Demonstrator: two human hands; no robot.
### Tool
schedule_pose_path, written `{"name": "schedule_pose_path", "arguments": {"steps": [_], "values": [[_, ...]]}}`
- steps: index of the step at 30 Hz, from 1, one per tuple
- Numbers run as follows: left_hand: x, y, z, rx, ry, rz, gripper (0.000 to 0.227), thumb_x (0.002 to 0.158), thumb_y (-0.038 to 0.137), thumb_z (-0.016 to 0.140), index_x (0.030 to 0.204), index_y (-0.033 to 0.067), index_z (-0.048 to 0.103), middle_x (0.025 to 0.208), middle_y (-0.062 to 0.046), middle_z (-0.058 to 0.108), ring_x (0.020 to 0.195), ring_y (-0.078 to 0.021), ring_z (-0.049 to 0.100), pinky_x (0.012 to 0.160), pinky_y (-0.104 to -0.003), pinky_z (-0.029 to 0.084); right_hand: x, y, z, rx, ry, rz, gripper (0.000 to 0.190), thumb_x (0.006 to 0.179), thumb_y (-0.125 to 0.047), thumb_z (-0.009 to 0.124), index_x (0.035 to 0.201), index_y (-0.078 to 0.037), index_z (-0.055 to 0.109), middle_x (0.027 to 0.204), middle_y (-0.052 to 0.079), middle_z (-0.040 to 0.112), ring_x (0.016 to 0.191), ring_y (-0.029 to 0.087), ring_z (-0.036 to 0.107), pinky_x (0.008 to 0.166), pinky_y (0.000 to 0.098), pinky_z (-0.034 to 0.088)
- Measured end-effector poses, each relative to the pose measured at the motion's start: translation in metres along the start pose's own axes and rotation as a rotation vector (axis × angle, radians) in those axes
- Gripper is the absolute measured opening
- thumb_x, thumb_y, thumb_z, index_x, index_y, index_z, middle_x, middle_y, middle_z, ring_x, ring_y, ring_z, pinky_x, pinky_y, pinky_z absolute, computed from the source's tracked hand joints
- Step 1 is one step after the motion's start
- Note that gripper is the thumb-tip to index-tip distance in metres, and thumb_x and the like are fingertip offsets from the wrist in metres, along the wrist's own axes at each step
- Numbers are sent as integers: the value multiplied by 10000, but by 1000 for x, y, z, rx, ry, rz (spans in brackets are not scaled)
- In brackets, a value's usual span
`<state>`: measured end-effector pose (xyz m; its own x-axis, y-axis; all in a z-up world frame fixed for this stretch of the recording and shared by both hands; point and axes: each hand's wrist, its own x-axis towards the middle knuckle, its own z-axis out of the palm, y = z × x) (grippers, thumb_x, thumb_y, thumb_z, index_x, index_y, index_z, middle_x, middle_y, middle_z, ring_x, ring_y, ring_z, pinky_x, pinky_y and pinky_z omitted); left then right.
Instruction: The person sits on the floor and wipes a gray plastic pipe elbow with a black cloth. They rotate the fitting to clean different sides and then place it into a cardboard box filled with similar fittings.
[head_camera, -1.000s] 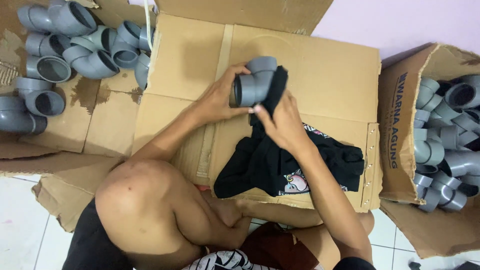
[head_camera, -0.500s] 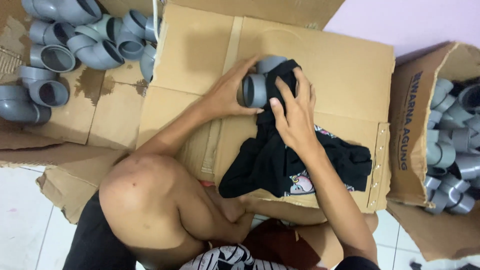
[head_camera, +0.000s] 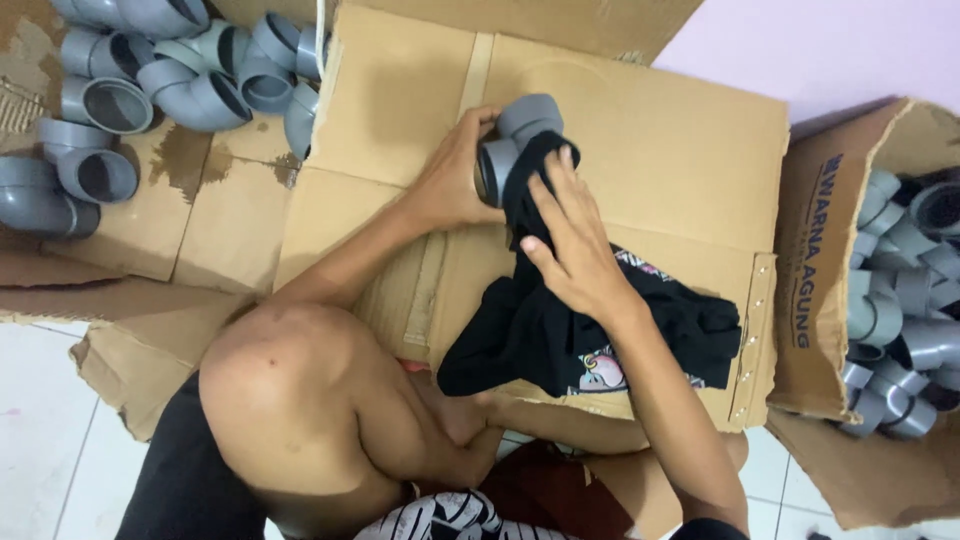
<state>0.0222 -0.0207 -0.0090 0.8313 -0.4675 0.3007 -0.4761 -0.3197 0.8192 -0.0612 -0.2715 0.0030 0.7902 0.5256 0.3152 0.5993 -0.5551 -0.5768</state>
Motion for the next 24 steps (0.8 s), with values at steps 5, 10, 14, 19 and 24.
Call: {"name": "schedule_pose_path", "arguments": {"steps": [5, 10, 14, 19, 24], "values": [[-2, 9, -1, 69, 50, -38, 1215, 686, 530, 1100, 1544, 81, 366, 1432, -296, 587, 1397, -564, 603, 1226, -685, 431, 0, 23, 5, 8, 74, 120, 633, 1201, -346, 426, 1717, 19, 394, 1809, 292, 265, 1672, 455, 275, 1353, 616, 167], [5, 1, -1, 81, 123, -29, 1221, 672, 527, 1113, 1528, 89, 359, 1392, -350, 624, 1336, -608, 623, 1168, -691, 468, 0, 19, 5, -81, 54, -40, 623, 1161, -343, 572, 1609, 87, 516, 1788, 384, 225, 1639, 569, 280, 1323, 671, 244], [0, 4, 8, 125, 120, -9, 1207, 650, 565, 1073, 1526, 76, 402, 1438, -249, 638, 1329, -478, 652, 1133, -580, 509, -2, 18, 7, -133, 112, -18, 564, 1192, -357, 481, 1533, 88, 537, 1737, 343, 365, 1646, 519, 308, 1324, 681, 236], [1, -2, 12, 236, 125, 56, 1321, 629, 633, 1060, 1584, -4, 407, 1571, -235, 580, 1408, -405, 616, 1194, -535, 486, 5, -4, 4, -306, 42, -251, 449, 1179, -371, 579, 1382, 24, 653, 1540, 268, 603, 1599, 506, 429, 1315, 753, 125], [1, 20, 6, 265, 71, 124, 1289, 569, 488, 1096, 1601, 42, 465, 1349, -224, 653, 1339, -421, 597, 1269, -617, 307, 7, 6, 7, -168, 213, -83, 552, 1174, -397, 551, 1545, 6, 617, 1673, 224, 550, 1640, 377, 411, 1351, 676, 87]]}}
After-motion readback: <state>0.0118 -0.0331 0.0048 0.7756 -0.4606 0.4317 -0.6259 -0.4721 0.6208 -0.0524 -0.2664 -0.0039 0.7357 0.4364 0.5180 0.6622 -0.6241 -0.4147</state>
